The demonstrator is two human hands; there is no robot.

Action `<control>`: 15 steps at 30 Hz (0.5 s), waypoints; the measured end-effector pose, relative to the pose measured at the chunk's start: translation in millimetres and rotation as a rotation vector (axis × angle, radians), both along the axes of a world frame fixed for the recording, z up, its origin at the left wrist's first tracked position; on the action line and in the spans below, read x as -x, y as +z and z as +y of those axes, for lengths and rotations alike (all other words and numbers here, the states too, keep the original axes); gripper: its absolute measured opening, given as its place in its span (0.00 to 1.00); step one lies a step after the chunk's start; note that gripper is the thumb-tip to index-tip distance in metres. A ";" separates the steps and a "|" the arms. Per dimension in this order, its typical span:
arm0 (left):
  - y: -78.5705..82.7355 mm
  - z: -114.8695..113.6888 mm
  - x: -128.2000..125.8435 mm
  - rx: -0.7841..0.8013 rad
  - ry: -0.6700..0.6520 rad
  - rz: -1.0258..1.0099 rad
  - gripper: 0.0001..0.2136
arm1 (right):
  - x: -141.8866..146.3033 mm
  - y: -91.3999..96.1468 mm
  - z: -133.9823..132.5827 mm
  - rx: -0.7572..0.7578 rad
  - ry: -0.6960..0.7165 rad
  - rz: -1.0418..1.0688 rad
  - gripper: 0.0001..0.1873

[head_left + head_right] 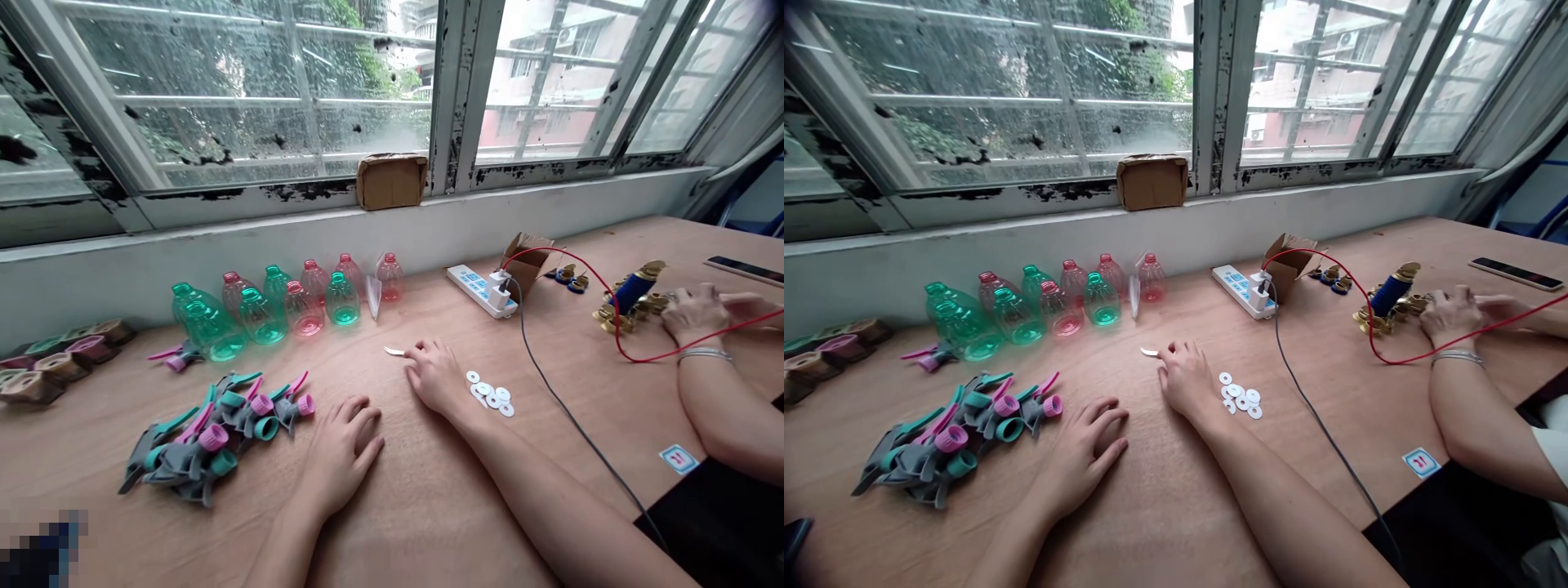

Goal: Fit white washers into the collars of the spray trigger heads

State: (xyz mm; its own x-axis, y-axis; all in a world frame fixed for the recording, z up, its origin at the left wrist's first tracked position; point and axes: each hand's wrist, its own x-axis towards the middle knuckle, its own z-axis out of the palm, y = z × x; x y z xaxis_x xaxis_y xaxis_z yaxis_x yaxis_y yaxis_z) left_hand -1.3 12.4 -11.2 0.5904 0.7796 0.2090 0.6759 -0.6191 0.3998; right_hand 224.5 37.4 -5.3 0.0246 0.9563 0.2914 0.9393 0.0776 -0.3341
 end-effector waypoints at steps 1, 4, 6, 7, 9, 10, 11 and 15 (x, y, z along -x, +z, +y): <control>-0.1 -0.3 -0.1 0.002 0.000 0.003 0.14 | 1.0 -0.3 -2.8 0.018 0.039 -0.003 0.13; 0.1 -1.7 -0.3 0.006 0.003 0.011 0.14 | 3.0 -3.2 -9.7 0.081 0.145 -0.014 0.18; 0.5 -2.8 -0.4 0.013 0.007 0.017 0.14 | 1.6 -6.1 -10.8 0.115 0.173 -0.020 0.24; 0.8 -3.2 -0.5 0.017 0.008 0.019 0.14 | -0.2 -7.6 -10.1 0.129 0.172 -0.024 0.26; 1.5 -3.9 -0.6 0.023 0.009 0.017 0.14 | -6.3 -10.7 -6.8 0.154 0.150 -0.032 0.28; 1.9 -4.1 -0.6 0.024 0.008 0.012 0.14 | -10.4 -12.3 -4.5 0.167 0.133 -0.035 0.29; 2.2 -4.1 -0.6 0.023 0.006 0.007 0.14 | -15.1 -13.8 -2.0 0.181 0.112 -0.038 0.29; 2.8 -2.8 -1.0 -0.001 -0.004 0.011 0.13 | -33.4 -17.8 6.2 0.249 -0.007 -0.048 0.31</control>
State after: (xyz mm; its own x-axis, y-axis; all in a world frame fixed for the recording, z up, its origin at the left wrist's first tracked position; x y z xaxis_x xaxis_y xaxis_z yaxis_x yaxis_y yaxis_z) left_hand -0.3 9.6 -8.4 0.5955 0.7772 0.2033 0.6779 -0.6219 0.3920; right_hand 257.9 43.6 -23.1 0.0231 0.9986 0.0474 0.9547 -0.0079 -0.2976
